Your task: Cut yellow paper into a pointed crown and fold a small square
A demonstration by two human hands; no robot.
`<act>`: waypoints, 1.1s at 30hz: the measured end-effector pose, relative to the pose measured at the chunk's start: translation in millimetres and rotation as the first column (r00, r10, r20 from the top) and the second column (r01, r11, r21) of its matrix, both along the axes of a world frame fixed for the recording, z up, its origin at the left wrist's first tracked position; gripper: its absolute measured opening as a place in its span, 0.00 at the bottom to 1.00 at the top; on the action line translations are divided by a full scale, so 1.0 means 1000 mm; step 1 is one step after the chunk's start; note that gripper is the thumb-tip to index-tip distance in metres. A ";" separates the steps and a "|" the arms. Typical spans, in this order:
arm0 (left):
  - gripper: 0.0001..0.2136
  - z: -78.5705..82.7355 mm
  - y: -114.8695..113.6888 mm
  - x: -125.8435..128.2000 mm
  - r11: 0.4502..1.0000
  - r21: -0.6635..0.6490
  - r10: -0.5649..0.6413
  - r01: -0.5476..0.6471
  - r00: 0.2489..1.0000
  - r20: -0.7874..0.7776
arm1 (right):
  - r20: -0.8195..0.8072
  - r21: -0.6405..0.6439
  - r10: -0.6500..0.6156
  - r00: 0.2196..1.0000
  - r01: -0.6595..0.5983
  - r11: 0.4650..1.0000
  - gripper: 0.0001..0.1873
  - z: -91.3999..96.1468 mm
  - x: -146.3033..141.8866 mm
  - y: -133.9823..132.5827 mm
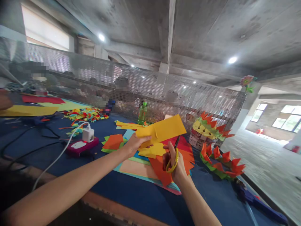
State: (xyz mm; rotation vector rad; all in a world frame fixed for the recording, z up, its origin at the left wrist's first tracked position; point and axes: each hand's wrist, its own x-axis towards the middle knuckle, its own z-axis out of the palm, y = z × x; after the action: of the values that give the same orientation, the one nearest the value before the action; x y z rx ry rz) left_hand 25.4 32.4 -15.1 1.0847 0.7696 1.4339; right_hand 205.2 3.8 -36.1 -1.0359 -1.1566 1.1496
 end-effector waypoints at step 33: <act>0.13 0.010 0.011 -0.023 0.998 -0.034 0.046 -0.045 0.998 0.030 | 0.806 0.244 -0.115 0.581 -0.149 0.958 0.19 -0.006 0.013 0.005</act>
State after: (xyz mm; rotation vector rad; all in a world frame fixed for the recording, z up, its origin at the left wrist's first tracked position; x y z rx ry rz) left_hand 2.9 43.8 -4.7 1.0233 0.7979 1.4682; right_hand 218.7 9.3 -41.9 -1.3691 -2.0041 0.4239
